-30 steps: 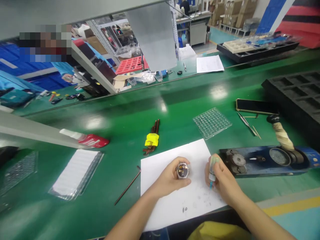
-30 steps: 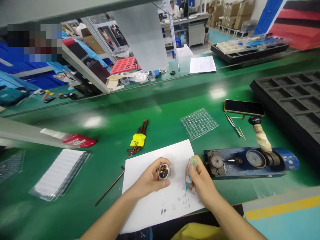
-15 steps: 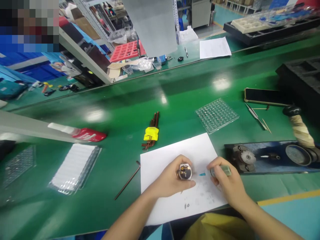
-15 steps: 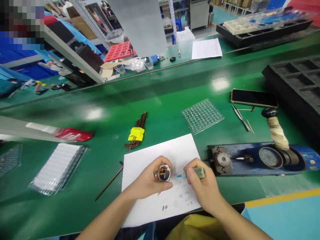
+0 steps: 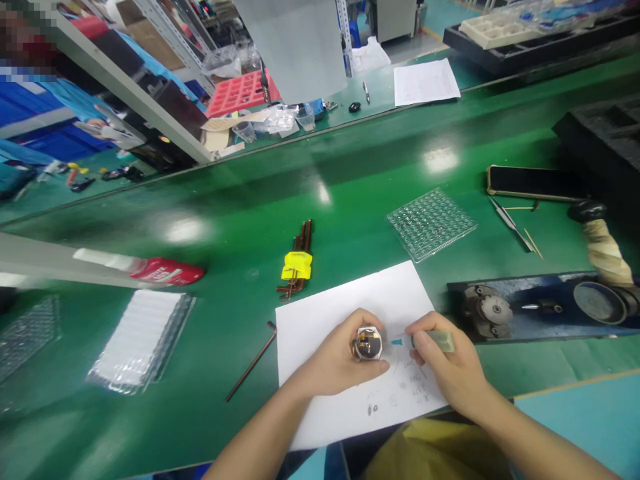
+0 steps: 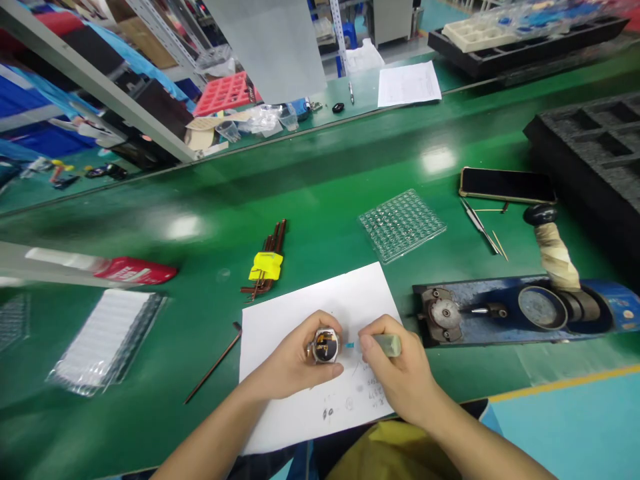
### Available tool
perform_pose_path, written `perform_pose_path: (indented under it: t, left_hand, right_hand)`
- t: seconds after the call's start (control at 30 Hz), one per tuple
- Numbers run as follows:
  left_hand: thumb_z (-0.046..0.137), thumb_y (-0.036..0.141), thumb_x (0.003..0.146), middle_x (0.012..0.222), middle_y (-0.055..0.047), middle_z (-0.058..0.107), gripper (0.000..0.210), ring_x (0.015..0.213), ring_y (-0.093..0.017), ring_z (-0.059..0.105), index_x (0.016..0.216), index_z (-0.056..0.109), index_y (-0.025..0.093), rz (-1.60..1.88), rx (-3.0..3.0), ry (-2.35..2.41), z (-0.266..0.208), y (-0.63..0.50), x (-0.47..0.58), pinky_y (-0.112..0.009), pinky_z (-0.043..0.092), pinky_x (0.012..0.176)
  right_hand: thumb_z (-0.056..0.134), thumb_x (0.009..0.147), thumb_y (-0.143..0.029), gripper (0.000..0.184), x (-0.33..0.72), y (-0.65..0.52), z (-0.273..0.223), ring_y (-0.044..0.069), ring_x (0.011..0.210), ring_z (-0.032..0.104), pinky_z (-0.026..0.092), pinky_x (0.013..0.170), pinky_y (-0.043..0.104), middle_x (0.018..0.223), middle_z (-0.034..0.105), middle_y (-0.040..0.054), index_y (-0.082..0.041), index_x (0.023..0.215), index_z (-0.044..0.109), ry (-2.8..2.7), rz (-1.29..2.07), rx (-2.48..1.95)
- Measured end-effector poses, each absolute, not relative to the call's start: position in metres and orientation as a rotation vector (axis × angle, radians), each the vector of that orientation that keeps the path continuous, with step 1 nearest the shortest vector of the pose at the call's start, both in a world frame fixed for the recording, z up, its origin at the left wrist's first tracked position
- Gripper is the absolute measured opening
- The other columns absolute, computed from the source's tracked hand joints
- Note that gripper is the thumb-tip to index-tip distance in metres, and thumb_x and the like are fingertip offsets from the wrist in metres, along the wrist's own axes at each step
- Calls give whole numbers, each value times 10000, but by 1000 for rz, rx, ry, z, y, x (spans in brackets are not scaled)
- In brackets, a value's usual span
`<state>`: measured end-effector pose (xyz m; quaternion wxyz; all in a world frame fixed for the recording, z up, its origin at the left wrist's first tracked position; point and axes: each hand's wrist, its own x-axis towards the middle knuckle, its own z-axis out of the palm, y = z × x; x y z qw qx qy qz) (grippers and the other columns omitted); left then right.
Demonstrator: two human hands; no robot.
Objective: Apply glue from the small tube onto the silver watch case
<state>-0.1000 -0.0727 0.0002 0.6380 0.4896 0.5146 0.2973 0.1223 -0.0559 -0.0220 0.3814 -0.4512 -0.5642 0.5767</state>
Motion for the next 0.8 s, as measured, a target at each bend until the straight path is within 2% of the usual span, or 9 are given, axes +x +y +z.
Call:
perform_pose_path:
  t: [0.17,0.8]
  left_hand:
    - [793,180,792,911,-8,595,345,707,-128,506,1053,568,209,676,1105,1167,1,-72,-100,-229,405,631]
    - [766,205,806,955,-7,575,350,763,-139,512,1081,550,205,650,1123,1159,0,-72,-101,-245,414,652]
  right_hand:
    - [622,1042,-500,353,123,-55,-21,175,610,574,446,581,262,670,625,-2,-209,860,702,-1452,1490,-1146]
    - [600,1051,-472,338,124,-55,-22,165,623,536,412,582,253,685,611,-12,-208,858,685,-1474,1523,-1153]
